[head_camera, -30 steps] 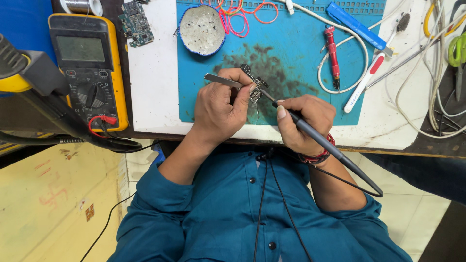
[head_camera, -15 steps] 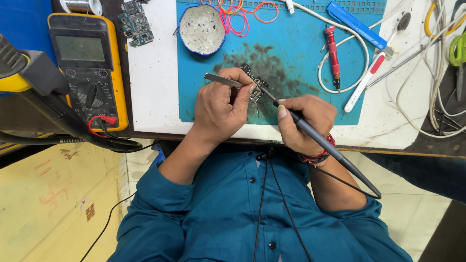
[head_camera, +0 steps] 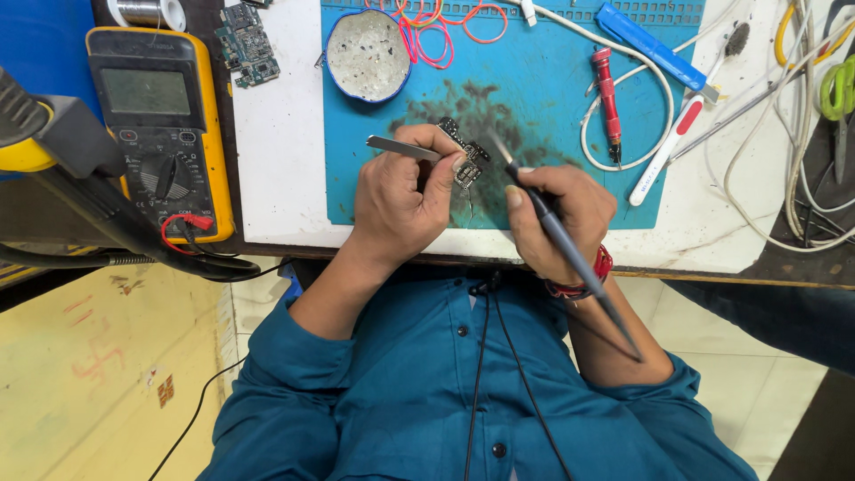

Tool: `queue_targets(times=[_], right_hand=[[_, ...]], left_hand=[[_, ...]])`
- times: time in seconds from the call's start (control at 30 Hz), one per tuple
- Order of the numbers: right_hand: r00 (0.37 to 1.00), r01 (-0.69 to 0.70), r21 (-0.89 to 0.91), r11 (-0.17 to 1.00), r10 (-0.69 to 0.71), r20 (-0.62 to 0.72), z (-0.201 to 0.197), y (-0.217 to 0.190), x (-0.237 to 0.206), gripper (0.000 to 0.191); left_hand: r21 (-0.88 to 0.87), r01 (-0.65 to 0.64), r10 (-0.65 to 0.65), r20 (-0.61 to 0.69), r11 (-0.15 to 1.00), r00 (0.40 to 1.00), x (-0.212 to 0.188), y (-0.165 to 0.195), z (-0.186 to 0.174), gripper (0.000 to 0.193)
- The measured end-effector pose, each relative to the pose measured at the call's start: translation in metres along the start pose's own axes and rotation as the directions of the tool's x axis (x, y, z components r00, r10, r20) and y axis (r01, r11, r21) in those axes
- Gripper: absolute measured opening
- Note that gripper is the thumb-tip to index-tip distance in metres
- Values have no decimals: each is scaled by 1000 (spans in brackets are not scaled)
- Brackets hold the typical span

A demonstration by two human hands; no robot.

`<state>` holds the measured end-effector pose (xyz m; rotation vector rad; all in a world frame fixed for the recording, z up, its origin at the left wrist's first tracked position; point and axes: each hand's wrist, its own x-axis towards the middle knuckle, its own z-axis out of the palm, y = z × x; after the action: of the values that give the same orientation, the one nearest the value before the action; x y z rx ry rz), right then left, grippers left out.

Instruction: The person solders a small circuit board held on a workbench mat, steadying it with tweezers in one hand while applying a soldering iron to the board with the other. They occasionally reposition the board and dip the iron or tweezers toward a flux container before continuing to work on the board's components.

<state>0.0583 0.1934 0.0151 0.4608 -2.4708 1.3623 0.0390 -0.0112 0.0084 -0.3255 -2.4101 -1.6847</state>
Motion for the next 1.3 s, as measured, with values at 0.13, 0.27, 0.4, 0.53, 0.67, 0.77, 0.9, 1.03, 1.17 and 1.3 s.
queue_targets(times=[0.13, 0.27, 0.4, 0.53, 0.67, 0.77, 0.9, 1.03, 1.17, 1.3], right_hand=[[999, 44, -63, 997, -46, -30, 1, 1, 0, 21], [999, 10, -23, 1000, -11, -43, -1, -1, -2, 20], [998, 55, -16, 998, -56, -29, -2, 1, -1, 11], [997, 74, -1, 997, -74, 1, -2, 2, 1, 8], [998, 57, 2, 998, -57, 23, -1, 6, 5, 8], [998, 45, 0, 999, -45, 42, -2, 8, 6, 9], [998, 38, 20, 999, -39, 54, -2, 11, 8, 9], [998, 32, 25, 999, -34, 59, -2, 11, 9, 9], [997, 40, 28, 999, -42, 62, -1, 11, 10, 8], [997, 35, 25, 999, -37, 63, -1, 10, 11, 8]], left_hand=[[-1, 14, -14, -2, 1000, 1000, 0, 1, -1, 11], [14, 16, -16, -1, 1000, 1000, 1, 1, -1, 11], [16, 3, -3, -2, 1000, 1000, 1, -1, 0, 11], [29, 12, -13, 8, 1000, 1000, 2, -3, 0, 12], [25, 31, -32, 11, 999, 999, 4, -5, 0, 14], [13, 48, -48, 24, 999, 999, 5, -7, 0, 13], [17, 47, -47, 27, 999, 999, 7, -9, 0, 13], [9, 56, -56, 25, 998, 998, 8, -9, 0, 14], [5, 67, -67, 26, 998, 997, 8, -9, 0, 14], [8, 56, -57, 21, 998, 998, 8, -9, 1, 14]])
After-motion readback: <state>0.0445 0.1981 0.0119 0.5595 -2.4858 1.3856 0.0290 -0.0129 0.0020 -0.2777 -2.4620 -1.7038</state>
